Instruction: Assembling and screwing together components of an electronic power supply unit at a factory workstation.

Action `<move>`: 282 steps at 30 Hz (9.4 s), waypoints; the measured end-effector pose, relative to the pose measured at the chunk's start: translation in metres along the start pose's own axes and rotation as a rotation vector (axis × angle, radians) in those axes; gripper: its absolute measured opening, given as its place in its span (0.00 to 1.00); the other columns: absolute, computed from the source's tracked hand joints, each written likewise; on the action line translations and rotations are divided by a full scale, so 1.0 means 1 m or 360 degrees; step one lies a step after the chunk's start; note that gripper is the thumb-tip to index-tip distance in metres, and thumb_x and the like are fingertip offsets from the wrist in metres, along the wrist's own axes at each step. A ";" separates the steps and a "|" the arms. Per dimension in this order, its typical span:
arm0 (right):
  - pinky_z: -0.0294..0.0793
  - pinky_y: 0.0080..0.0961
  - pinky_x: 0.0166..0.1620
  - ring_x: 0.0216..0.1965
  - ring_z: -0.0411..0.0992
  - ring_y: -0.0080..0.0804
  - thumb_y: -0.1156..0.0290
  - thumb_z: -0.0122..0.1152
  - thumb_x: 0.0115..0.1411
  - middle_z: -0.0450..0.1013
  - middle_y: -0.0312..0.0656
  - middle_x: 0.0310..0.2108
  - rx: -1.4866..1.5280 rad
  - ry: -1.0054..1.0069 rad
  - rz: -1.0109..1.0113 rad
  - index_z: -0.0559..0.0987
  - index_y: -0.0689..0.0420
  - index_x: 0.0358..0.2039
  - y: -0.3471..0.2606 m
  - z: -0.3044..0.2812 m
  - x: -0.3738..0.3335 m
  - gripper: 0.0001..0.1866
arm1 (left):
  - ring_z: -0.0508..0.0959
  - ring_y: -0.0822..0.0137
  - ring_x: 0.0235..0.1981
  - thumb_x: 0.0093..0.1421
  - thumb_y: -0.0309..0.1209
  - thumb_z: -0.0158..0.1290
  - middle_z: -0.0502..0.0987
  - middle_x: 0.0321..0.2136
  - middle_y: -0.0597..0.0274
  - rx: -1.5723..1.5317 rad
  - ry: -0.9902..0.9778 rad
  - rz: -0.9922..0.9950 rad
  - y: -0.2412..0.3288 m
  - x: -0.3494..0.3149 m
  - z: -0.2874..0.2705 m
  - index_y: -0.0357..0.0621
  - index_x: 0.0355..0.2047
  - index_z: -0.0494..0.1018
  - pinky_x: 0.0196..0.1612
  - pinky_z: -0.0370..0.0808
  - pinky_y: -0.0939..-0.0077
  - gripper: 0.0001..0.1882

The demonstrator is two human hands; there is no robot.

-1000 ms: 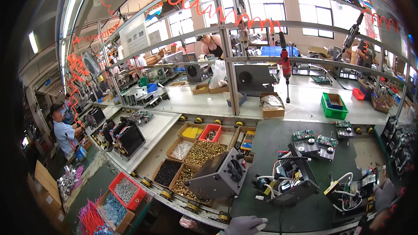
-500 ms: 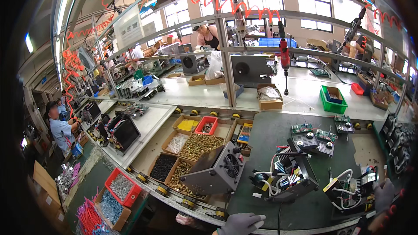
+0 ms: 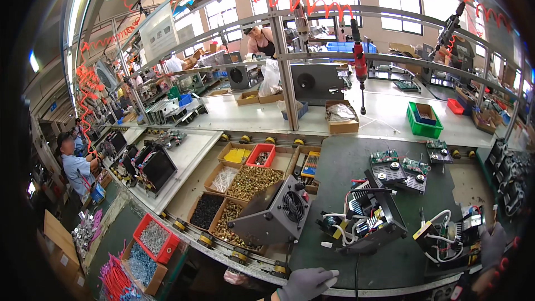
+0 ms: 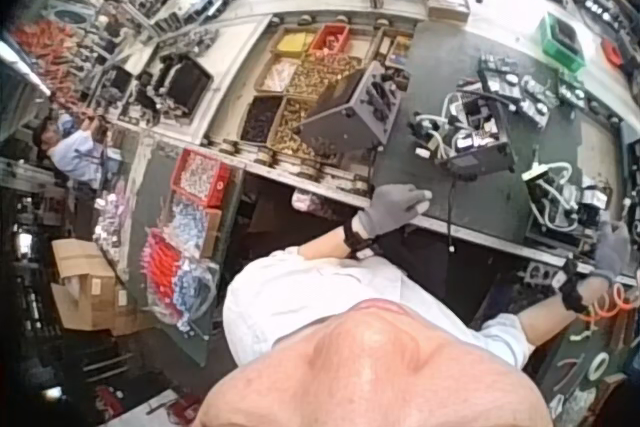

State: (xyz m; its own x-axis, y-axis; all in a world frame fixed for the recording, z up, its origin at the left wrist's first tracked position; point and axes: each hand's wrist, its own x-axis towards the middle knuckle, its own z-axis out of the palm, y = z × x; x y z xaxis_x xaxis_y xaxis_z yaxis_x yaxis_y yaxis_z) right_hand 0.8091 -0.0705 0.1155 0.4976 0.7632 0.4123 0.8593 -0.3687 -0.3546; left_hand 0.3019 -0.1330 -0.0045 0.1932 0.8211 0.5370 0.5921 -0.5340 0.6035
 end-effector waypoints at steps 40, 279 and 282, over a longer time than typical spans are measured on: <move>0.69 0.43 0.37 0.29 0.72 0.50 0.63 0.64 0.57 0.73 0.53 0.25 0.0018 0.0103 -0.0063 0.72 0.65 0.26 0.009 0.007 0.004 0.17 | 0.79 0.63 0.23 0.60 0.36 0.60 0.76 0.23 0.67 0.0047 0.0005 -0.0011 0.001 0.001 0.000 0.54 0.41 0.81 0.24 0.74 0.70 0.09; 0.61 0.27 0.51 0.30 0.55 0.23 0.60 0.44 0.71 0.49 0.31 0.20 0.2679 0.0487 0.0128 0.55 0.48 0.20 -0.208 0.054 -0.172 0.21 | 0.75 0.50 0.42 0.52 0.29 0.59 0.75 0.36 0.55 0.0004 0.0148 0.0217 0.048 0.034 0.003 0.41 0.51 0.73 0.45 0.72 0.55 0.24; 0.61 0.28 0.50 0.30 0.56 0.24 0.61 0.44 0.71 0.49 0.31 0.20 0.2638 0.0537 0.0087 0.55 0.48 0.20 -0.204 0.057 -0.172 0.21 | 0.75 0.51 0.42 0.52 0.28 0.59 0.75 0.36 0.56 -0.0022 0.0136 0.0235 0.046 0.032 0.001 0.41 0.51 0.73 0.44 0.71 0.55 0.23</move>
State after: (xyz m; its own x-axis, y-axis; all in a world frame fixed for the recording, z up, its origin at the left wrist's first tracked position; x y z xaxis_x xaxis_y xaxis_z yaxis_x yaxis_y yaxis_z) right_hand 0.5408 -0.0966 0.0691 0.7097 0.5495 0.4409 -0.0891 0.6908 -0.7176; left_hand 0.3364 -0.1307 0.0398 0.2097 0.7136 0.6684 0.5514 -0.6508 0.5219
